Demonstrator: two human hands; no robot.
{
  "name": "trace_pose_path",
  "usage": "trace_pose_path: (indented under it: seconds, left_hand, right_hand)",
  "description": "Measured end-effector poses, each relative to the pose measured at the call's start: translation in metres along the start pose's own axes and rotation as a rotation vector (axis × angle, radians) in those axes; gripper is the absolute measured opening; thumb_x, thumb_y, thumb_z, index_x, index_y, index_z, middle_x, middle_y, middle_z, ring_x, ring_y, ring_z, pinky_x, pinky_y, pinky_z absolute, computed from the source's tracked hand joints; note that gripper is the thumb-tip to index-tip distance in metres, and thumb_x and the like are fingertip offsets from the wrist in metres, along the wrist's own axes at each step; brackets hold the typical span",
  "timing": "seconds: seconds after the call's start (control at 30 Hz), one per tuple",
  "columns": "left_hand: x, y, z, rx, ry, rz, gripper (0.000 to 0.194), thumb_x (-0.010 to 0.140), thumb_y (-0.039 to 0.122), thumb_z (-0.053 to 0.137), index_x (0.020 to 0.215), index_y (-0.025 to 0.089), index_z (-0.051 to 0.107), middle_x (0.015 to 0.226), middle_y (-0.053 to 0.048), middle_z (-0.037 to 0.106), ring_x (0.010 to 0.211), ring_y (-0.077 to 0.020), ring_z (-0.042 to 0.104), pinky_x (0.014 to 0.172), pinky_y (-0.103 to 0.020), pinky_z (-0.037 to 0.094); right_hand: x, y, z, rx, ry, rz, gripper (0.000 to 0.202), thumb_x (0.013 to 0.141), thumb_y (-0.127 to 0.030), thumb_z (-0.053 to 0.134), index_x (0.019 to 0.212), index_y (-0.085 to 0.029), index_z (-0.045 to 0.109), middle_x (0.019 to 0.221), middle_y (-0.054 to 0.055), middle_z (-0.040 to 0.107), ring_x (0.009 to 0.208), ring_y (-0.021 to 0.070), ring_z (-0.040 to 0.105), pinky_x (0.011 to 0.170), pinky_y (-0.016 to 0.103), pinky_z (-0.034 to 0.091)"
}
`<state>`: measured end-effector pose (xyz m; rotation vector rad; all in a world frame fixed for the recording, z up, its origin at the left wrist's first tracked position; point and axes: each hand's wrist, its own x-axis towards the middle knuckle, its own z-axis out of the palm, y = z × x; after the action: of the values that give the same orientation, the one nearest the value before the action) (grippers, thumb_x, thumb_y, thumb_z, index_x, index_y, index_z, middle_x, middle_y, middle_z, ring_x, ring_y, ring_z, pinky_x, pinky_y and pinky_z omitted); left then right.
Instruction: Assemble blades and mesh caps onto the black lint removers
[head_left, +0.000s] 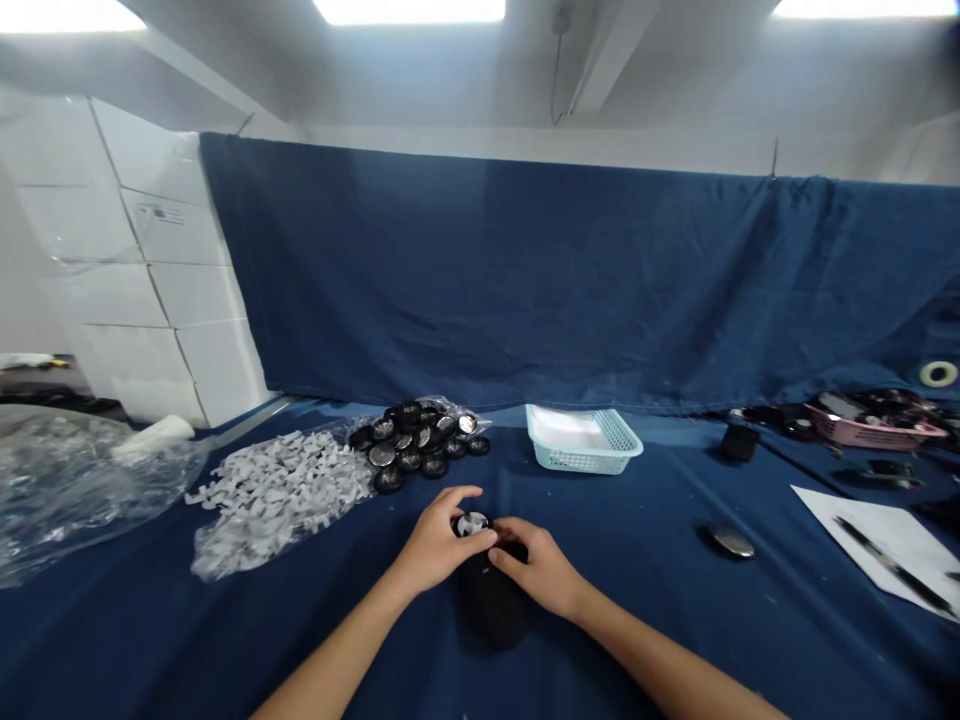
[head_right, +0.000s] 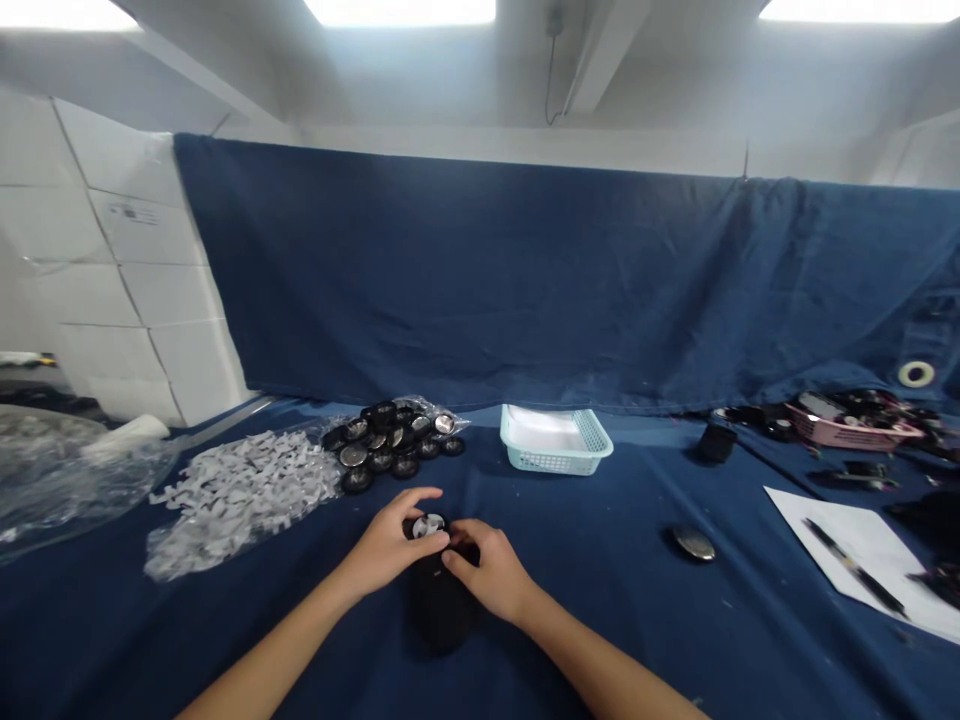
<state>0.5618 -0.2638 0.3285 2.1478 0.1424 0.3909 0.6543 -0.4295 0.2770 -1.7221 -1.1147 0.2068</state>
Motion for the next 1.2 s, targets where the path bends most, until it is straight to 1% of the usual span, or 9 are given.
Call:
trace_pose_path:
  seconds: [0.13,0.2,0.33,0.47,0.6,0.73,0.8,0.97,1.2]
  left_hand:
    - [-0.002,-0.006,-0.005,-0.083,-0.02,-0.099,0.055,0.07,0.035,0.071,0.12,0.018,0.057,0.105,-0.008,0.065,0.092,-0.0226,0.064,0.084,-0.034,0.049]
    - [-0.003,-0.008,-0.01,-0.112,-0.032,-0.143,0.056,0.069,0.033,0.071,0.121,0.019,0.055,0.097,-0.006,0.066,0.087,-0.022,0.065,0.081,-0.034,0.05]
    - [-0.004,-0.01,-0.017,-0.138,-0.037,-0.193,0.055,0.069,0.033,0.071,0.12,0.02,0.055,0.093,-0.005,0.065,0.082,-0.0212,0.064,0.077,-0.034,0.05]
    - [-0.002,-0.014,-0.02,-0.201,-0.052,-0.249,0.055,0.069,0.033,0.071,0.12,0.019,0.057,0.087,-0.004,0.064,0.082,-0.0203,0.063,0.079,-0.033,0.048]
    - [0.002,-0.019,-0.021,-0.28,-0.051,-0.273,0.047,0.07,0.03,0.068,0.115,0.017,0.06,0.092,-0.005,0.066,0.082,-0.0182,0.061,0.075,-0.03,0.047]
    - [0.003,-0.021,-0.023,-0.356,-0.047,-0.296,0.038,0.072,0.033,0.067,0.105,0.015,0.063,0.1,-0.007,0.066,0.076,-0.0156,0.061,0.068,-0.028,0.046]
    - [0.003,-0.021,-0.023,-0.381,-0.064,-0.305,0.035,0.072,0.034,0.068,0.1,0.015,0.065,0.101,-0.006,0.065,0.079,-0.016,0.061,0.069,-0.028,0.046]
    - [0.002,-0.02,-0.022,-0.364,-0.096,-0.279,0.032,0.068,0.032,0.072,0.095,0.016,0.067,0.097,-0.006,0.067,0.085,-0.0178,0.062,0.08,-0.03,0.048]
    - [0.006,-0.017,-0.013,-0.373,-0.125,-0.258,0.032,0.068,0.027,0.071,0.097,0.015,0.067,0.098,-0.006,0.066,0.082,-0.0166,0.06,0.077,-0.03,0.048]
  right_hand:
    - [0.001,-0.002,0.001,-0.007,0.007,0.012,0.025,0.084,-0.028,0.062,0.106,-0.018,0.065,0.095,0.005,0.069,0.088,0.0204,0.064,0.081,0.033,0.049]
    - [0.002,-0.002,0.001,-0.002,0.006,0.041,0.024,0.084,-0.028,0.062,0.105,-0.019,0.065,0.094,0.004,0.069,0.087,0.0205,0.064,0.081,0.033,0.049]
    - [0.003,-0.001,0.0,0.021,-0.009,0.082,0.02,0.084,-0.028,0.062,0.101,-0.019,0.065,0.093,0.004,0.068,0.088,0.0206,0.063,0.082,0.033,0.048]
    - [0.004,0.001,0.0,0.013,-0.02,0.088,0.02,0.083,-0.029,0.063,0.101,-0.02,0.064,0.094,0.004,0.068,0.089,0.0207,0.063,0.084,0.034,0.048]
    - [0.003,0.002,0.0,0.006,-0.037,0.089,0.025,0.084,-0.032,0.064,0.107,-0.021,0.064,0.099,0.004,0.068,0.093,0.0219,0.063,0.089,0.036,0.047]
    - [0.002,-0.002,-0.001,-0.013,-0.059,0.071,0.025,0.085,-0.032,0.063,0.107,-0.022,0.064,0.1,0.005,0.068,0.094,0.0223,0.062,0.089,0.037,0.046]
    - [0.001,-0.006,-0.001,-0.026,-0.089,0.049,0.022,0.084,-0.03,0.063,0.105,-0.022,0.064,0.099,0.004,0.068,0.093,0.0218,0.062,0.089,0.037,0.045]
    - [0.0,-0.014,-0.002,-0.06,-0.139,0.012,0.018,0.085,-0.028,0.062,0.102,-0.024,0.064,0.097,0.003,0.068,0.092,0.0214,0.061,0.088,0.036,0.043]
    - [-0.001,-0.013,0.0,-0.102,-0.176,0.0,0.023,0.086,-0.031,0.061,0.108,-0.025,0.064,0.1,0.004,0.068,0.095,0.0232,0.06,0.089,0.039,0.041]
